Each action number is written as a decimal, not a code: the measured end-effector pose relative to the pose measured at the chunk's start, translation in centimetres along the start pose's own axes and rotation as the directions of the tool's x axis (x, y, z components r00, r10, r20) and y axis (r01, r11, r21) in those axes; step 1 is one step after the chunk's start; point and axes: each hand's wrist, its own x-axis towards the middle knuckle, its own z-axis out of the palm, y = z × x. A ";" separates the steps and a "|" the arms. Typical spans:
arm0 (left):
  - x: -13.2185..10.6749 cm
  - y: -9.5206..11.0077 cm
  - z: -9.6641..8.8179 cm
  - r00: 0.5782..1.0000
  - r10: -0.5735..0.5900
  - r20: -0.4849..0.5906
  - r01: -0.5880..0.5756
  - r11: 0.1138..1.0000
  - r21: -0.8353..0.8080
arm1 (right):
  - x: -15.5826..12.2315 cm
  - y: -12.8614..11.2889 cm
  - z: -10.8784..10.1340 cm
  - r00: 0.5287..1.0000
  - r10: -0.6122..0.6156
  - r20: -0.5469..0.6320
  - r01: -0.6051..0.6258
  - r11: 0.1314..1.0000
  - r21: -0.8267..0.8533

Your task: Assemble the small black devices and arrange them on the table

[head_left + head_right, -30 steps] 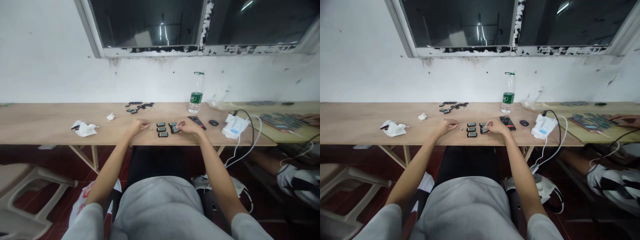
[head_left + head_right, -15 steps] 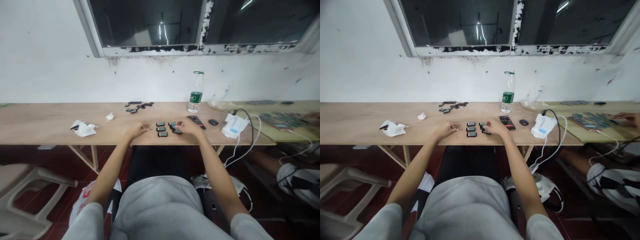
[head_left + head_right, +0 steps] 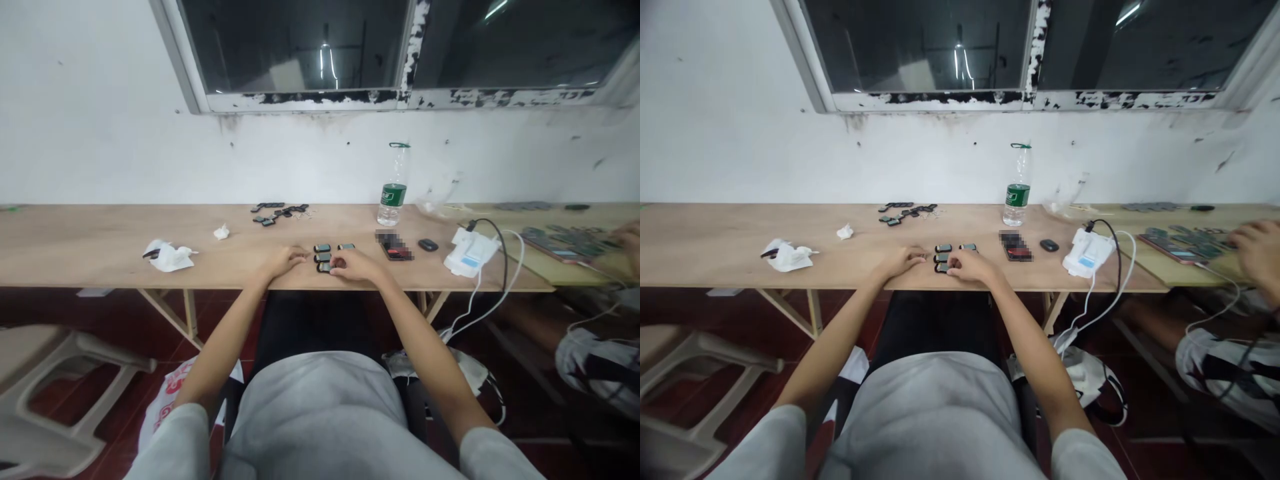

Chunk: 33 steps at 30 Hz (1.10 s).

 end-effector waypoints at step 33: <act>-0.2 5.9 -2.1 0.951 0.254 -0.177 -0.251 0.967 0.038 | 0.3 -1.6 -0.1 0.961 0.110 -0.253 0.004 0.911 0.412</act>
